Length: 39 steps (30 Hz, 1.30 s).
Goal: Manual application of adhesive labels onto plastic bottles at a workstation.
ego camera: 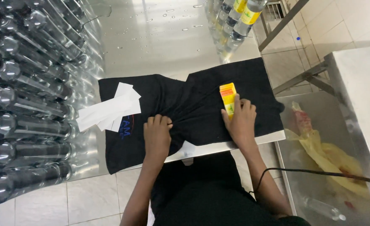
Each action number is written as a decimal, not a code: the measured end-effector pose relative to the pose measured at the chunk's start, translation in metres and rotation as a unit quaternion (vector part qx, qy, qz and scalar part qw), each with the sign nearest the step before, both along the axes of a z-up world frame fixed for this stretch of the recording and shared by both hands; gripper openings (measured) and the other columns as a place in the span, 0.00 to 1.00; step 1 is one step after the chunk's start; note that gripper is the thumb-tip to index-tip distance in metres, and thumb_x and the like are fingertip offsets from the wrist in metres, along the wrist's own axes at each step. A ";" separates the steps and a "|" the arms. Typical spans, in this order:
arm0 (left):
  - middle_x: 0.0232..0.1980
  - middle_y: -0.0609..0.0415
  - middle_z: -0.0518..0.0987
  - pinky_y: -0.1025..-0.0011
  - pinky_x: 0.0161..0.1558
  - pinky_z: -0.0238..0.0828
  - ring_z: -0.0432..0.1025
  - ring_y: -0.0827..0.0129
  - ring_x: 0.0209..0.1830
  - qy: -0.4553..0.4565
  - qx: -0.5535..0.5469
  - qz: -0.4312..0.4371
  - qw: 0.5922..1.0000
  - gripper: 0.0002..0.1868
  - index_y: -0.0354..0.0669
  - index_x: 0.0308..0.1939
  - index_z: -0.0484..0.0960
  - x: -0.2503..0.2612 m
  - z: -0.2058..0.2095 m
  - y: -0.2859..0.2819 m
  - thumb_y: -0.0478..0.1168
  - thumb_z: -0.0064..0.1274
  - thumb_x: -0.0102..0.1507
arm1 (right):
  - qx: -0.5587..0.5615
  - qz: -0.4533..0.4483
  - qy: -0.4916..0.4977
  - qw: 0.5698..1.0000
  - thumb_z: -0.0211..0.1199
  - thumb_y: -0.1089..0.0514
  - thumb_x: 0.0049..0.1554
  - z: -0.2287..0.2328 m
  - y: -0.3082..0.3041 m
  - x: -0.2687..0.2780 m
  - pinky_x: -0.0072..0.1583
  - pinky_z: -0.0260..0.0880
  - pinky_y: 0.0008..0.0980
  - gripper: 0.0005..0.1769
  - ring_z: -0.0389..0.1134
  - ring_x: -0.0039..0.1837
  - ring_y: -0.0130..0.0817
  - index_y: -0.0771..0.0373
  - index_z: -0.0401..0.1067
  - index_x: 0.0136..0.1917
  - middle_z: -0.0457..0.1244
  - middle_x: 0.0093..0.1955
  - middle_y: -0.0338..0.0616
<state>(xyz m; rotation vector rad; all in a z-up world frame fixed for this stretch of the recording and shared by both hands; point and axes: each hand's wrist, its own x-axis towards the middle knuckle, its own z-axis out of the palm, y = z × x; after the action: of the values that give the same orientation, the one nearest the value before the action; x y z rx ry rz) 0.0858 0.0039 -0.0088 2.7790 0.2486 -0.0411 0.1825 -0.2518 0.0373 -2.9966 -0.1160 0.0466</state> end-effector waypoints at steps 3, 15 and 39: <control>0.50 0.55 0.79 0.61 0.52 0.65 0.73 0.57 0.56 0.014 0.014 0.056 0.998 0.07 0.52 0.48 0.84 -0.021 0.009 0.029 0.48 0.56 0.72 | 0.012 0.058 -0.043 0.997 0.70 0.42 0.63 -0.017 0.026 -0.009 0.62 0.73 0.52 0.41 0.68 0.66 0.58 0.66 0.67 0.81 0.64 0.67 0.60; 0.87 0.38 0.57 0.38 0.82 0.46 0.49 0.39 0.88 -0.001 -0.089 -0.105 0.990 0.36 0.48 0.85 0.63 0.023 0.021 0.046 0.62 0.37 0.77 | 0.019 0.125 -0.009 0.992 0.67 0.43 0.65 -0.004 0.088 -0.027 0.61 0.73 0.46 0.39 0.69 0.66 0.56 0.66 0.64 0.81 0.64 0.67 0.62; 0.91 0.33 0.39 0.35 0.83 0.27 0.33 0.30 0.89 0.047 -0.037 -0.090 0.994 0.55 0.46 0.88 0.53 -0.006 0.021 0.016 0.68 0.59 0.66 | 0.036 0.119 0.094 0.988 0.70 0.51 0.62 0.035 0.093 -0.026 0.68 0.74 0.50 0.44 0.68 0.72 0.59 0.69 0.57 0.85 0.63 0.72 0.64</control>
<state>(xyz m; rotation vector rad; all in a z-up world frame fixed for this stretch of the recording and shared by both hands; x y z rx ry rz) 0.0793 0.0201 0.0125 2.7202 0.0173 -0.2215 0.1560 -0.1584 0.0726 -2.8719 -0.4433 0.3430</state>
